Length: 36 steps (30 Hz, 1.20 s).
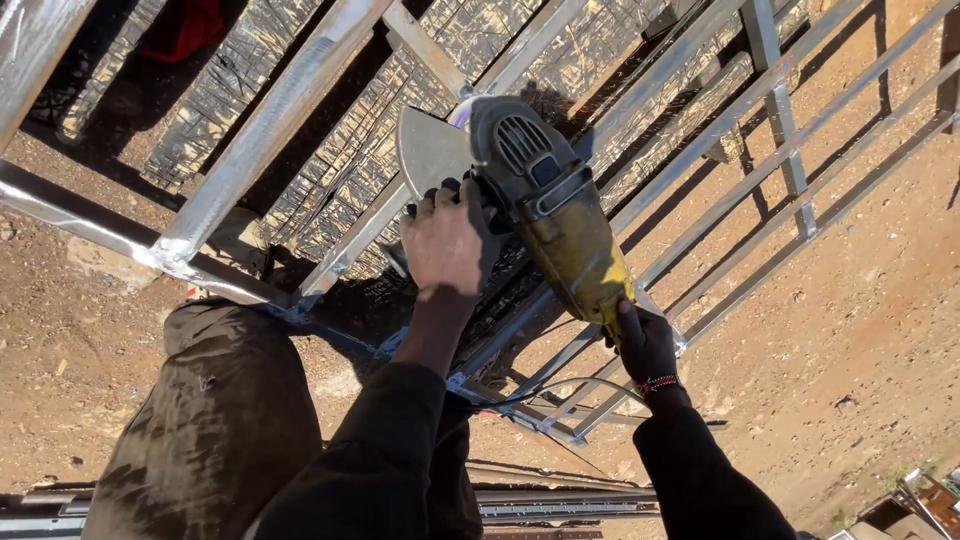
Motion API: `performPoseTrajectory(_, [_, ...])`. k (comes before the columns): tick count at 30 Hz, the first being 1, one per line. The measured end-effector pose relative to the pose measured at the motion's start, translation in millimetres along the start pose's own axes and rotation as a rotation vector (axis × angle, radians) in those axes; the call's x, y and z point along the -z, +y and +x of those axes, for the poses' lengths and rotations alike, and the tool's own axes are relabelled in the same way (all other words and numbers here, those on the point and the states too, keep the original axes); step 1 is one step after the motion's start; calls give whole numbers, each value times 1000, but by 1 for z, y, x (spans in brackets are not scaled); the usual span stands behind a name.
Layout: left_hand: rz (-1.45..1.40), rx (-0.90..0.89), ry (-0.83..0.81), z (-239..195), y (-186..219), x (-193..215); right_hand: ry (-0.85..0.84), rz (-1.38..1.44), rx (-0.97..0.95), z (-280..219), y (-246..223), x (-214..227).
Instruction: Smoothing weld joints on a metal gate frame using a handheld angle grinder.
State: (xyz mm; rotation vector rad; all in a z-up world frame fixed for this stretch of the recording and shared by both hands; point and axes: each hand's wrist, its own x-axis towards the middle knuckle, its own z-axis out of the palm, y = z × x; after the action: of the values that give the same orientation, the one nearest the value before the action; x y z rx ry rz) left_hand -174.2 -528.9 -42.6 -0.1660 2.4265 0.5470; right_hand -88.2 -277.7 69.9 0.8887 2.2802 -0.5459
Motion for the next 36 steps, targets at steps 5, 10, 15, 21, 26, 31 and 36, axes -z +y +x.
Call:
performPoseTrajectory(5, [-80,212,189,-9,5,-47,-24,0,-37,-12,23,2])
performPoseTrajectory(10, [-136,145,203,0,7,-33,-28,-11,-29,0,28,9])
performPoseTrajectory(15, [-144,-42,31,1,4,-23,-4,-12,17,6,26,7])
performPoseTrajectory(21, [150,48,644,-24,11,-66,-22,20,1,-7,41,8])
performPoseTrajectory(26, [61,-24,203,-24,4,-90,-1,4,34,3,62,3])
performPoseTrajectory(31, [74,35,228,-20,16,-42,7,14,27,-2,58,1])
performPoseTrajectory(36, [-132,-45,11,-13,12,0,14,19,83,19,64,-4])
